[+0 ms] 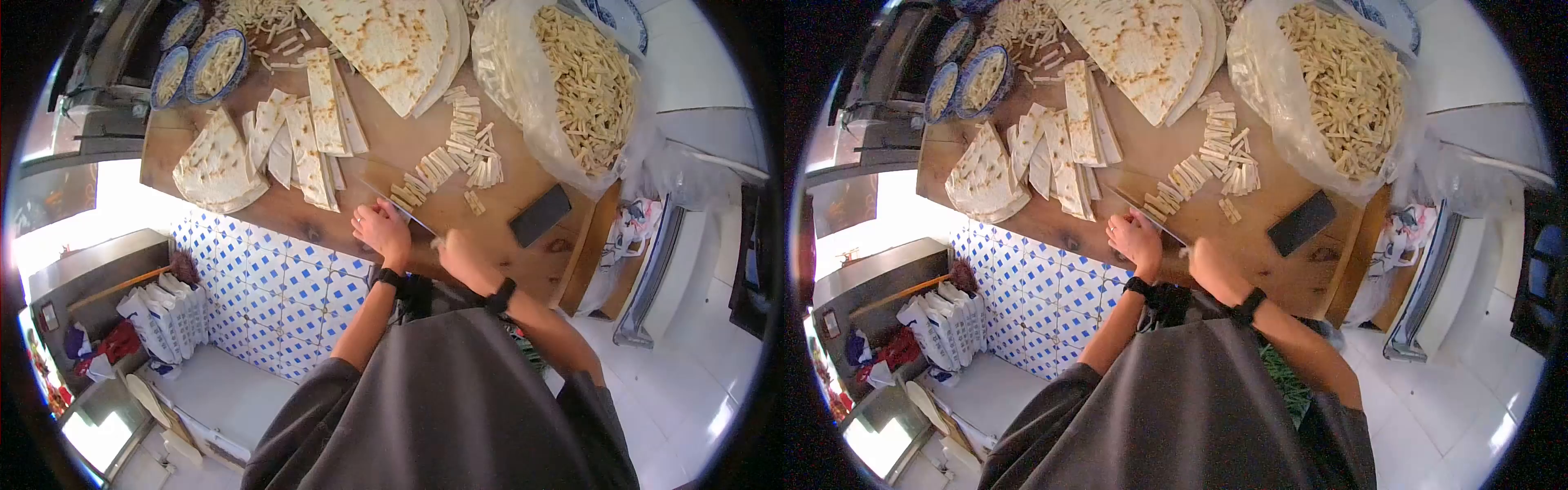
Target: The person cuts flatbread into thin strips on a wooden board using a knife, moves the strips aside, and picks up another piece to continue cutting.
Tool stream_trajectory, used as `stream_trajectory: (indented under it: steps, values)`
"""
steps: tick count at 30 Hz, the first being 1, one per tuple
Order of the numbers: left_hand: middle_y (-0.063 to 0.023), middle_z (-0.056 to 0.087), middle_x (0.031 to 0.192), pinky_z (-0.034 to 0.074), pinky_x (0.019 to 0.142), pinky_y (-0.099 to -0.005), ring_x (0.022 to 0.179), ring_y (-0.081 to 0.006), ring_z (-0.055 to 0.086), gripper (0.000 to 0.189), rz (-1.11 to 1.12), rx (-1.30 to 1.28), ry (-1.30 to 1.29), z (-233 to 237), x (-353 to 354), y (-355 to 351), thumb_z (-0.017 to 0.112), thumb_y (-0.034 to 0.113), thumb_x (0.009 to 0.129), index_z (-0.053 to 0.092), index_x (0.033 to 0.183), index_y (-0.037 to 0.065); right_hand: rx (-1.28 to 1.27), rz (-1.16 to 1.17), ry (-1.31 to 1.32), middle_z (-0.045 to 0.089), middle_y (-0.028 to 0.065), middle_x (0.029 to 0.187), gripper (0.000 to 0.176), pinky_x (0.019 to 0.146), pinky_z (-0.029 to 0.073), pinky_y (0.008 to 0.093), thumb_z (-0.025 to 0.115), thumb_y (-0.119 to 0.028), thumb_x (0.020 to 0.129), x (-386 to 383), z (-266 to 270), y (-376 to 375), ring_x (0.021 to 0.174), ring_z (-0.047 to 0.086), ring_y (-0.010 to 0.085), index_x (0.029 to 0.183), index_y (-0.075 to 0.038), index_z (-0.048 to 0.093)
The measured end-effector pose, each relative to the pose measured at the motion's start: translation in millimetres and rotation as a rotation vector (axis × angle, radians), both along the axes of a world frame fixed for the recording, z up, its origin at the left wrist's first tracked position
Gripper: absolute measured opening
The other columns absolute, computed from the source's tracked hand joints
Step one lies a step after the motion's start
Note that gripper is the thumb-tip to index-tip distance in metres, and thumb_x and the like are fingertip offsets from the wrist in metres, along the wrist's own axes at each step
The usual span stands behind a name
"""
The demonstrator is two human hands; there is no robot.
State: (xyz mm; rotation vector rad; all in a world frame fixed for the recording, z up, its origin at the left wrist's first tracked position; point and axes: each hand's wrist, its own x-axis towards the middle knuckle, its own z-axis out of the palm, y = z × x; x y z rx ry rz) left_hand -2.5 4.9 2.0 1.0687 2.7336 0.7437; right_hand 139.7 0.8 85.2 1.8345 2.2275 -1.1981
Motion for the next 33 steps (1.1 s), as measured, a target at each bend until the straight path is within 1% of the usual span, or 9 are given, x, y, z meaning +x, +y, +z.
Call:
stream_trajectory:
  steps: [3,7,9,11,12,15,19,27,33]
  values:
    - [-0.0150,0.055,0.090,0.037,0.078,-0.0479,0.092,-0.0353,0.051,0.025,-0.009,0.013,0.040,-0.3,1.2,-1.3,0.053,0.025,0.092,0.050,0.082,0.002,-0.009,-0.043,-0.044,0.061,0.0302,0.071,0.030,0.062,0.049,0.0504,0.061,-0.019,0.085,30.0,6.3,-17.5,0.070,0.063,0.0453,0.072,0.008,0.064]
    - [-0.0156,0.056,0.091,0.037,0.078,-0.0484,0.092,-0.0360,0.052,0.026,0.004,0.030,0.053,-1.9,1.0,-5.9,0.051,0.025,0.093,0.050,0.082,0.002,0.020,-0.099,-0.036,0.061,0.0296,0.069,0.034,0.063,0.050,0.0496,0.061,-0.022,0.086,35.3,9.4,-32.9,0.070,0.062,0.0455,0.069,0.007,0.063]
    - [-0.0167,0.056,0.093,0.036,0.084,-0.0481,0.097,-0.0369,0.050,0.028,0.030,0.001,-0.018,-1.4,1.4,-8.4,0.048,0.026,0.094,0.051,0.085,0.000,0.047,-0.072,-0.037,0.061,0.0292,0.069,0.034,0.064,0.050,0.0498,0.061,-0.023,0.086,32.4,17.5,-36.4,0.070,0.063,0.0450,0.069,0.007,0.064]
    - [-0.0166,0.056,0.094,0.035,0.086,-0.0479,0.099,-0.0368,0.050,0.026,0.032,0.009,-0.029,-2.5,1.2,-8.6,0.048,0.026,0.094,0.051,0.087,0.000,0.073,-0.052,-0.040,0.061,0.0288,0.068,0.035,0.064,0.051,0.0499,0.062,-0.024,0.086,28.1,30.7,-38.1,0.069,0.063,0.0446,0.068,0.006,0.064]
    - [-0.0165,0.056,0.096,0.035,0.087,-0.0477,0.101,-0.0367,0.049,0.025,0.033,0.012,-0.049,-4.1,1.4,-9.6,0.048,0.025,0.094,0.052,0.090,0.000,0.036,-0.038,-0.060,0.062,0.0286,0.070,0.034,0.065,0.051,0.0500,0.061,-0.024,0.086,26.2,39.3,-38.8,0.070,0.063,0.0441,0.070,0.006,0.064]
    - [-0.0166,0.055,0.095,0.036,0.084,-0.0473,0.098,-0.0359,0.050,0.022,-0.004,0.052,0.039,-7.6,0.4,-10.4,0.048,0.022,0.093,0.051,0.090,0.001,-0.010,-0.016,-0.106,0.063,0.0277,0.075,0.032,0.067,0.052,0.0501,0.061,-0.025,0.087,22.2,42.3,-43.7,0.073,0.064,0.0435,0.074,0.004,0.066]
    - [-0.0168,0.055,0.096,0.035,0.085,-0.0474,0.098,-0.0360,0.049,0.021,-0.008,0.027,0.011,-4.0,1.2,-11.9,0.048,0.022,0.093,0.051,0.091,0.001,-0.067,-0.009,-0.134,0.065,0.0257,0.081,0.031,0.069,0.053,0.0497,0.060,-0.026,0.088,20.6,44.5,-48.2,0.078,0.065,0.0433,0.079,0.003,0.066]
    - [-0.0166,0.055,0.096,0.035,0.084,-0.0467,0.099,-0.0358,0.049,0.020,-0.004,-0.026,0.029,-0.6,2.0,-8.8,0.050,0.021,0.092,0.050,0.090,0.001,-0.075,-0.008,-0.189,0.065,0.0253,0.080,0.031,0.068,0.053,0.0496,0.058,-0.025,0.089,18.6,58.7,-42.4,0.078,0.065,0.0426,0.079,0.003,0.066]
    - [-0.0177,0.054,0.096,0.036,0.083,-0.0481,0.099,-0.0367,0.049,0.019,-0.004,0.023,0.020,-4.7,0.1,-8.4,0.052,0.019,0.091,0.049,0.089,0.000,-0.089,0.005,-0.204,0.065,0.0264,0.078,0.028,0.067,0.054,0.0498,0.059,-0.021,0.087,20.6,61.8,-32.9,0.076,0.066,0.0436,0.078,0.004,0.067]
